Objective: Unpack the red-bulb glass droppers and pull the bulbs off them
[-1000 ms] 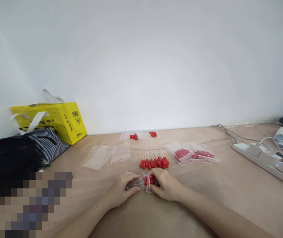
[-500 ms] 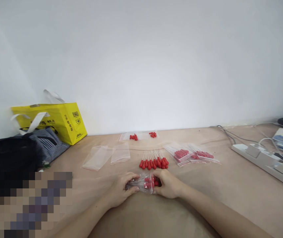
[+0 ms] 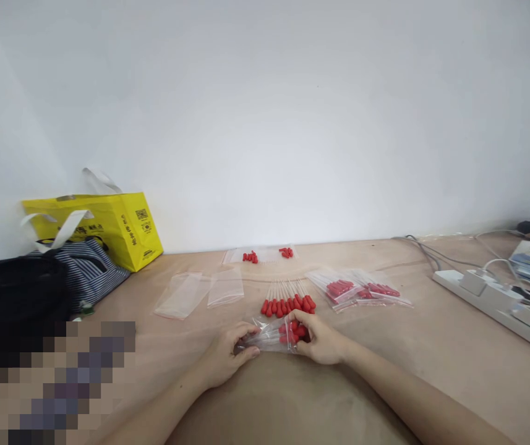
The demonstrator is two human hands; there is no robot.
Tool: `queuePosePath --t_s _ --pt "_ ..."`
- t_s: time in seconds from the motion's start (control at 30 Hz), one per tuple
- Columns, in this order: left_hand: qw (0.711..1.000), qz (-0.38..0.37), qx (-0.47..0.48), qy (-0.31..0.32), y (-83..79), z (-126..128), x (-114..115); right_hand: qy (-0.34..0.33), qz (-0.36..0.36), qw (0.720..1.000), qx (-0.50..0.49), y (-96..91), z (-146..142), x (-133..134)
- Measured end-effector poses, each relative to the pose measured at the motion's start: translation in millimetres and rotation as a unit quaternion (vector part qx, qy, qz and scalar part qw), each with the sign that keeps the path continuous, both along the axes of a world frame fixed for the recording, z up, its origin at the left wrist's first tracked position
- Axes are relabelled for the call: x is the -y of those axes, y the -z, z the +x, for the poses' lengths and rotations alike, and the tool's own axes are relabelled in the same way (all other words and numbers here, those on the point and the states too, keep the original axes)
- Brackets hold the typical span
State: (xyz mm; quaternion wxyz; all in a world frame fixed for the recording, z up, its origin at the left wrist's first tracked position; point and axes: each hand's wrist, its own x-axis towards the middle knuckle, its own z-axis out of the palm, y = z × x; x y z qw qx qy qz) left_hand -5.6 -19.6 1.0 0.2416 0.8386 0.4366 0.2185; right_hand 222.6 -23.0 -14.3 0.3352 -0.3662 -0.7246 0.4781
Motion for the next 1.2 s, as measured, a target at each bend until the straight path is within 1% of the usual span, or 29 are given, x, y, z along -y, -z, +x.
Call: queuePosePath --t_s 0.07,0.1,0.2,0.27,0.3,0.37,0.43,0.5,0.6,0.7,0.77,0.87,0.93,1.0,1.07,1.1,1.17,1.2 --pt "1.0 -0.003 -0.001 -0.003 -1.1 1 1 -0.004 -0.049 0.998 -0.033 1.8 -2 0" --pt "1.0 -0.004 0.0 -0.005 -1.1 0 1 0.001 -0.056 0.998 -0.036 1.9 -4 1" --pt "1.0 0.001 0.001 -0.003 0.9 -1 0 0.021 -0.024 0.999 -0.026 -0.9 -9 3" --pt "1.0 0.002 0.001 0.001 3.0 -3 -2 0.028 -0.013 0.999 -0.043 -3.0 -10 5" --pt "1.0 0.001 0.0 0.001 3.9 -4 -2 0.033 -0.023 0.998 -0.052 -3.4 -9 5" --pt "1.0 0.001 -0.002 -0.003 5.4 -6 -3 0.06 -0.068 0.994 -0.058 -2.6 -3 4" --pt "1.0 0.004 -0.004 -0.008 6.5 -6 -3 0.097 -0.121 0.985 -0.071 -0.4 6 4" --pt "1.0 0.007 -0.003 -0.008 7.5 -7 -4 0.119 -0.157 0.974 -0.109 1.7 14 4" --pt "1.0 0.005 0.0 -0.006 8.4 -7 -5 0.119 -0.194 0.963 -0.147 2.0 22 6" --pt "1.0 0.0 0.002 -0.007 6.8 -6 -4 0.123 -0.208 0.961 -0.136 -1.4 33 5" --pt "1.0 -0.003 0.004 -0.011 4.5 -6 -2 0.134 -0.197 0.963 -0.128 -5.4 49 3" --pt "1.0 -0.01 0.003 -0.017 1.8 -5 -1 0.154 -0.174 0.965 -0.123 -13.4 81 -3" --pt "1.0 -0.013 0.002 -0.018 2.0 -4 -1 0.202 -0.158 0.956 -0.14 -18.7 100 -7" --pt "1.0 -0.014 0.004 -0.016 3.5 -5 -2 0.259 -0.124 0.945 -0.156 -22.0 110 -12" --pt "1.0 -0.014 0.003 -0.015 4.9 -5 -3 0.32 -0.072 0.932 -0.153 -21.7 106 -17" --pt "1.0 -0.015 0.004 -0.015 5.2 -5 -3 0.352 -0.038 0.925 -0.135 -20.1 100 -21" --pt "1.0 -0.017 0.006 -0.016 4.7 -5 -3 0.407 0.045 0.91 -0.062 -14.5 83 -28" --pt "1.0 -0.019 0.006 -0.018 4.1 -4 -3 0.438 0.095 0.894 -0.006 -11.0 74 -32"
